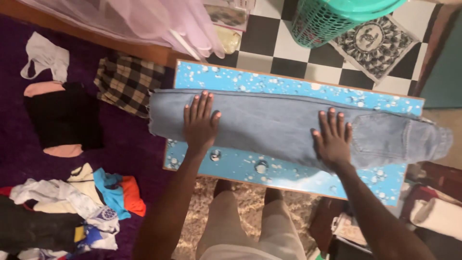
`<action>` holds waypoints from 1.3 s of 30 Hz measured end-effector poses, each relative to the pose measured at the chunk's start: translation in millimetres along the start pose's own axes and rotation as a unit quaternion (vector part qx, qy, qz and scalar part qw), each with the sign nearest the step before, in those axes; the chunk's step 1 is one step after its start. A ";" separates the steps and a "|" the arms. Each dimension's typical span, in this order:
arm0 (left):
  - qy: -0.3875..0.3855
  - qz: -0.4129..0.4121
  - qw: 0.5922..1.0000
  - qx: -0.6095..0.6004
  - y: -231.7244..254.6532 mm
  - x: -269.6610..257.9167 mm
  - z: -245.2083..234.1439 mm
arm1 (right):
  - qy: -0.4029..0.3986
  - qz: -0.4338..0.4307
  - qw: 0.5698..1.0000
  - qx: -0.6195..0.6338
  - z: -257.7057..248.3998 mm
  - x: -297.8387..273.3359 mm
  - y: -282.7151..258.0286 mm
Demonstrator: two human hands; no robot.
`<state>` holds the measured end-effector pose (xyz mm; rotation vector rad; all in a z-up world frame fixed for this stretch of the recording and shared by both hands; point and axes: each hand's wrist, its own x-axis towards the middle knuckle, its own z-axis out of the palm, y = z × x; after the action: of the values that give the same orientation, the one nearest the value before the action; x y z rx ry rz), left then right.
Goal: The person folds a pair of light blue jeans on a blue table, then places them in a suitcase. They also pick up and fold a patterned cloth and place it in the suitcase.
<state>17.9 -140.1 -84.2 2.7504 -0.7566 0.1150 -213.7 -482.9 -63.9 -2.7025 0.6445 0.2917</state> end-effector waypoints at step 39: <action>-0.047 -0.323 0.942 -0.079 -106.9 37.1 16.3 | 0.038 0.116 0.991 -0.047 36.7 -42.3 -48.7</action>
<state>104.5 -75.1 -121.1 2.7058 0.1408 -0.2053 -232.2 -411.5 -72.3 -2.7412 0.9929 0.2850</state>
